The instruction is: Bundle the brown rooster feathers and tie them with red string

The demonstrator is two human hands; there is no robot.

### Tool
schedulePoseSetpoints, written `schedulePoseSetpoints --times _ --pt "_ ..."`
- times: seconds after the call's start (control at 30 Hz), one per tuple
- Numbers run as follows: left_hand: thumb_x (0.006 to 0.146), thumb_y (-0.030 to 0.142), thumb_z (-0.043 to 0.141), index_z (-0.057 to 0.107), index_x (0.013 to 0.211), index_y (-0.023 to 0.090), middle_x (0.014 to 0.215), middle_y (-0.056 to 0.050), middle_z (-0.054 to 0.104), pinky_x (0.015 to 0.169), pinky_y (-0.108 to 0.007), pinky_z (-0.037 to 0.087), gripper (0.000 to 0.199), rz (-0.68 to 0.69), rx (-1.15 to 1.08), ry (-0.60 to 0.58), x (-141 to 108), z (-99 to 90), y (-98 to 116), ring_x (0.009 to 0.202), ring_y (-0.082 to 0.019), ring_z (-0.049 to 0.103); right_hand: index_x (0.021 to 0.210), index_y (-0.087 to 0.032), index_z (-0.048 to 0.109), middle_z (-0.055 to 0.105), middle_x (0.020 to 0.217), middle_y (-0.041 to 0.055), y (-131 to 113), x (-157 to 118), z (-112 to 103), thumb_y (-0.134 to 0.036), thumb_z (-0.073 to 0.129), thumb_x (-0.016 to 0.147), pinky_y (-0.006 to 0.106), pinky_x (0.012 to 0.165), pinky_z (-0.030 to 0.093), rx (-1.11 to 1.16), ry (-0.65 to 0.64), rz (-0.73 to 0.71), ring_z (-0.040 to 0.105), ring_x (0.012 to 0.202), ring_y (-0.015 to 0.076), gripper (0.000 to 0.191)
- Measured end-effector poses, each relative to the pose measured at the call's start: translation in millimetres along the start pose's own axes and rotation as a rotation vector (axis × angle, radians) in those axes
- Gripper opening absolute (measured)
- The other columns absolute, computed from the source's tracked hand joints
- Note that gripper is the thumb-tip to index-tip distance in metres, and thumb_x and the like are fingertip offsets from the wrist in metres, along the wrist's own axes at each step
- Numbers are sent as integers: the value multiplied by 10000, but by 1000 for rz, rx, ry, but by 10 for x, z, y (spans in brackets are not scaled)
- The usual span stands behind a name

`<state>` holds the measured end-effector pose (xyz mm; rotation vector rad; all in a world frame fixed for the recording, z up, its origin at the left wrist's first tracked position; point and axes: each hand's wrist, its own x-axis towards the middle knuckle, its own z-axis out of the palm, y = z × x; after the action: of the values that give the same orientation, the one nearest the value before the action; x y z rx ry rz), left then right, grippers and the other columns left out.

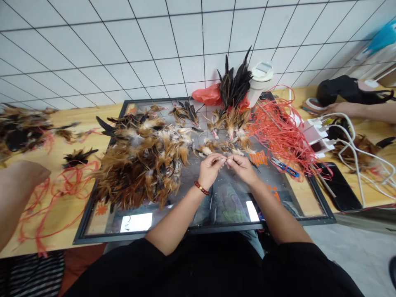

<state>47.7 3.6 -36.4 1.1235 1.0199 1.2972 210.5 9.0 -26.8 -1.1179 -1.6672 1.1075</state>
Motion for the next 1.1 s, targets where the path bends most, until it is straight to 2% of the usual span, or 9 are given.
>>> schedulePoseSetpoints --times 0.1,0.23,0.37,0.47,0.53,0.67,0.73,0.97,1.1 --pt "806 381 785 757 843 173 842 -33 705 648 -241 531 213 -94 -71 43 5 19 14 683 -107 616 704 -214 626 611 658 7 -7 8 16 -662 658 898 296 648 455 -22 9 -7 551 642 153 490" --pt "764 371 821 707 832 166 782 -5 698 614 -213 527 243 -123 -158 78 16 30 33 640 -87 612 714 -211 624 614 667 3 4 4 33 -654 669 894 295 652 452 -45 12 -12 542 641 147 480" --pt "867 361 733 612 877 169 839 -21 740 583 -206 530 227 -166 -254 120 30 40 89 592 -72 617 737 -205 641 621 671 2 16 -17 44 -645 697 876 290 638 442 -57 37 -21 530 628 139 465" --pt "940 338 656 496 909 203 766 23 711 561 -202 525 212 -226 -273 172 42 58 135 528 -67 609 727 -206 642 609 640 1 24 -40 47 -648 703 869 286 590 419 -85 59 -43 504 592 134 467" --pt "963 344 635 455 916 216 698 63 654 540 -194 512 225 -246 -269 217 53 70 151 504 -68 609 734 -212 645 621 653 7 35 -48 44 -636 697 877 293 587 423 -128 135 -85 513 596 140 450" --pt "992 323 599 433 890 215 662 91 562 527 -179 505 223 -207 -299 305 87 78 145 507 -60 619 834 -226 674 659 750 28 75 -17 -7 -515 629 956 321 662 464 -324 438 -210 564 664 161 316" --pt "996 321 598 432 884 212 672 87 562 536 -174 510 228 -202 -318 317 103 78 136 516 -54 625 858 -230 686 646 744 33 102 15 -49 -455 594 977 337 682 461 -470 510 -253 556 668 171 270" --pt "985 357 622 450 874 204 670 82 563 548 -179 504 255 -200 -321 278 120 88 122 534 -62 642 1026 -220 759 689 868 84 181 64 -66 -417 635 942 387 764 417 -948 373 -247 599 848 248 247" --pt "999 274 585 454 867 201 645 89 562 526 -177 492 200 -197 -339 267 134 107 101 500 -55 613 896 -222 750 670 837 86 202 74 -51 -360 615 947 386 736 389 -1018 298 -227 581 840 257 199"
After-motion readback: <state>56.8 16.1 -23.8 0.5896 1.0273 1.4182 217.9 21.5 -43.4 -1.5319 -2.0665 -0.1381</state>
